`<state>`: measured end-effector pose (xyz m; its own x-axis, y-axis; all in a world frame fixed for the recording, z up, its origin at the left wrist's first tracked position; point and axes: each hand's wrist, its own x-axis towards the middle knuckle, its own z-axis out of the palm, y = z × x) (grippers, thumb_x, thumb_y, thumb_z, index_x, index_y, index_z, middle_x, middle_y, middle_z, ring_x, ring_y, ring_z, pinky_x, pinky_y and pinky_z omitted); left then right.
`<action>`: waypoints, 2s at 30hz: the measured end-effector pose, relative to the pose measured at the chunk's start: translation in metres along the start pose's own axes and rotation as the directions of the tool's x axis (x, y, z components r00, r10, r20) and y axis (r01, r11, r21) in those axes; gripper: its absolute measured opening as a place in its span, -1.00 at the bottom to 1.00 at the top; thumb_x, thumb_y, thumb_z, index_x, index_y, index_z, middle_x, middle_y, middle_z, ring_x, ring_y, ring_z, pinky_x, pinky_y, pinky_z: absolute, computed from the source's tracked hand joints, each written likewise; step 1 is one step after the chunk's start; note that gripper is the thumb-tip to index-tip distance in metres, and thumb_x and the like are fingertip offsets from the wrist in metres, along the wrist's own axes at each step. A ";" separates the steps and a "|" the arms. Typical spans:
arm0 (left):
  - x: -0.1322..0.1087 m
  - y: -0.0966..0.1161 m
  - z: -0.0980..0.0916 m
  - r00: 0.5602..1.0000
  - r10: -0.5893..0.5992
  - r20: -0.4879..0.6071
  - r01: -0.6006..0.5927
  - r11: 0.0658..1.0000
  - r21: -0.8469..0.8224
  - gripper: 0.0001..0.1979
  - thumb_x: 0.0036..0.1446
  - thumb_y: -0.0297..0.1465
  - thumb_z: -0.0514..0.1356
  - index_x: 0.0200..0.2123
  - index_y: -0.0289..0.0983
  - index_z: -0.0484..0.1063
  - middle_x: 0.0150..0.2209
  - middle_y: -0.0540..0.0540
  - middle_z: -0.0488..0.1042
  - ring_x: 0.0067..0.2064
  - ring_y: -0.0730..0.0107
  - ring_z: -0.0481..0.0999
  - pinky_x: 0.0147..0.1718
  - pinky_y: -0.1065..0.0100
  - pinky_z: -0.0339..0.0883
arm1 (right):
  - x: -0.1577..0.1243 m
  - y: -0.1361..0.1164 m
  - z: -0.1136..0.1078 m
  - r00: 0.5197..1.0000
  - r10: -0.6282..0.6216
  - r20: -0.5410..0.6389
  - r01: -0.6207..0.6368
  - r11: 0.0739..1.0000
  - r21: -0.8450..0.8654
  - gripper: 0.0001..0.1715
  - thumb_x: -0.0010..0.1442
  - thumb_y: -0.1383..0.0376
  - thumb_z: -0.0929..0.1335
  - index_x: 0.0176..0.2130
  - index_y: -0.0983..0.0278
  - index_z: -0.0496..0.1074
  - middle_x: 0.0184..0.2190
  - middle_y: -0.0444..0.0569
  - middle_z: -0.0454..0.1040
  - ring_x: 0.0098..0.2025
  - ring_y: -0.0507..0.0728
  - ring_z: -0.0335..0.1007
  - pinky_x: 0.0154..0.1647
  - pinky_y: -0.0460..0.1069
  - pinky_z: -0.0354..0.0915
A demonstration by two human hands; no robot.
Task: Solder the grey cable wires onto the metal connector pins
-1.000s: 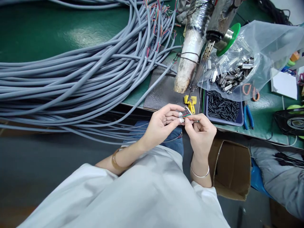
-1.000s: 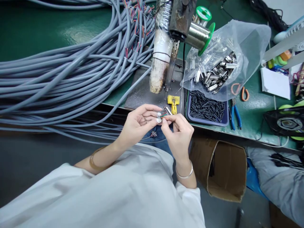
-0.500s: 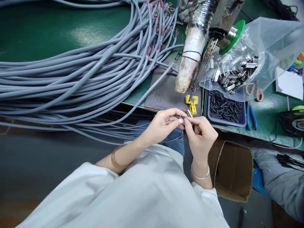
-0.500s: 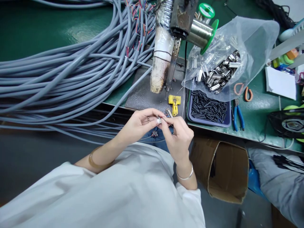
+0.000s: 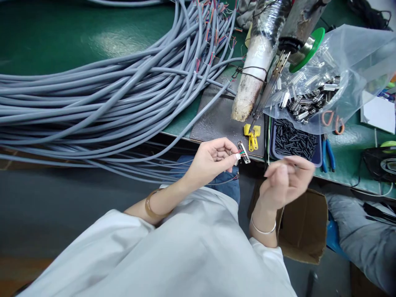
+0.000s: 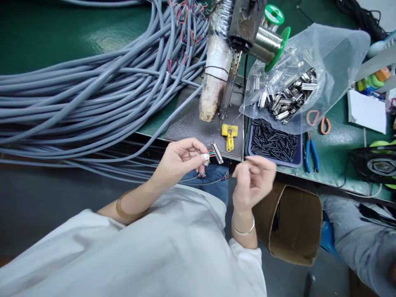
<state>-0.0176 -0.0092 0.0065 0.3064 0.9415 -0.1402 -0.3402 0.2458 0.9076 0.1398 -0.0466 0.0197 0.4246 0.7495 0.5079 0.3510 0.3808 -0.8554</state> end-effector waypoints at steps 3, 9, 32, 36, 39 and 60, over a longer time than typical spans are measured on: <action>0.001 0.001 -0.002 1.000 0.009 -0.016 -0.009 1.000 -0.025 -0.84 0.04 -0.44 0.39 -0.39 -0.33 0.44 -0.54 0.05 0.47 -0.60 0.63 0.40 -0.60 0.58 0.33 | 0.000 -0.003 -0.003 0.996 -0.063 -0.055 0.061 0.997 -0.050 -0.74 0.33 0.34 0.36 0.01 0.13 0.39 -0.47 -0.23 0.53 -0.67 -0.07 0.28 -0.69 -0.13 0.14; 0.003 0.003 -0.003 1.000 0.022 -0.008 -0.022 0.997 -0.080 -0.81 0.09 -0.36 0.39 -0.34 -0.32 0.45 -0.52 0.04 0.48 -0.60 0.63 0.38 -0.61 0.57 0.31 | -0.007 0.006 -0.003 0.979 -0.051 0.199 0.100 0.964 -0.248 -0.94 0.28 0.34 0.42 -0.21 0.19 0.47 -0.25 -0.07 0.64 -0.25 0.11 0.65 -0.29 0.03 0.57; 0.024 0.002 0.006 0.981 0.147 -0.126 -0.143 0.989 0.041 -0.82 0.03 -0.44 0.36 -0.44 -0.30 0.38 -0.42 0.03 0.45 -0.57 0.68 0.31 -0.64 0.57 0.19 | 0.010 0.019 0.014 0.945 -0.145 0.292 0.209 0.956 -0.204 -0.84 0.24 0.41 0.41 -0.31 0.17 0.38 -0.13 -0.04 0.64 -0.12 0.12 0.62 -0.14 0.09 0.57; 0.026 0.003 0.006 0.985 0.127 -0.120 -0.124 0.992 0.032 -0.80 0.05 -0.39 0.37 -0.43 -0.29 0.38 -0.45 0.05 0.45 -0.60 0.68 0.29 -0.66 0.56 0.17 | 0.014 0.019 0.014 0.955 -0.087 0.283 0.136 0.978 -0.159 -0.85 0.24 0.40 0.40 -0.32 0.17 0.37 -0.14 -0.02 0.64 -0.10 0.14 0.61 -0.11 0.11 0.55; 0.026 0.002 0.006 0.983 0.131 -0.128 -0.127 0.991 0.038 -0.79 0.04 -0.38 0.38 -0.43 -0.29 0.39 -0.44 0.04 0.45 -0.60 0.68 0.30 -0.65 0.56 0.18 | 0.015 0.020 0.014 0.957 -0.069 0.283 0.113 0.983 -0.144 -0.85 0.25 0.39 0.40 -0.32 0.17 0.37 -0.15 -0.02 0.63 -0.09 0.14 0.60 -0.08 0.12 0.54; 0.031 0.003 0.004 0.976 0.185 -0.116 -0.175 0.980 0.091 -0.86 0.04 -0.49 0.35 -0.44 -0.30 0.41 -0.46 0.04 0.45 -0.58 0.66 0.33 -0.64 0.58 0.21 | 0.021 0.022 0.015 0.926 -0.200 0.321 0.256 0.956 -0.143 -0.82 0.20 0.46 0.43 -0.31 0.19 0.42 -0.14 -0.06 0.63 -0.11 0.12 0.62 -0.14 0.07 0.59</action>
<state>-0.0058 0.0196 0.0066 0.1334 0.9909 -0.0149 -0.3062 0.0556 0.9504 0.1435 -0.0140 0.0101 0.0555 0.7915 0.6086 0.5634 0.4784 -0.6736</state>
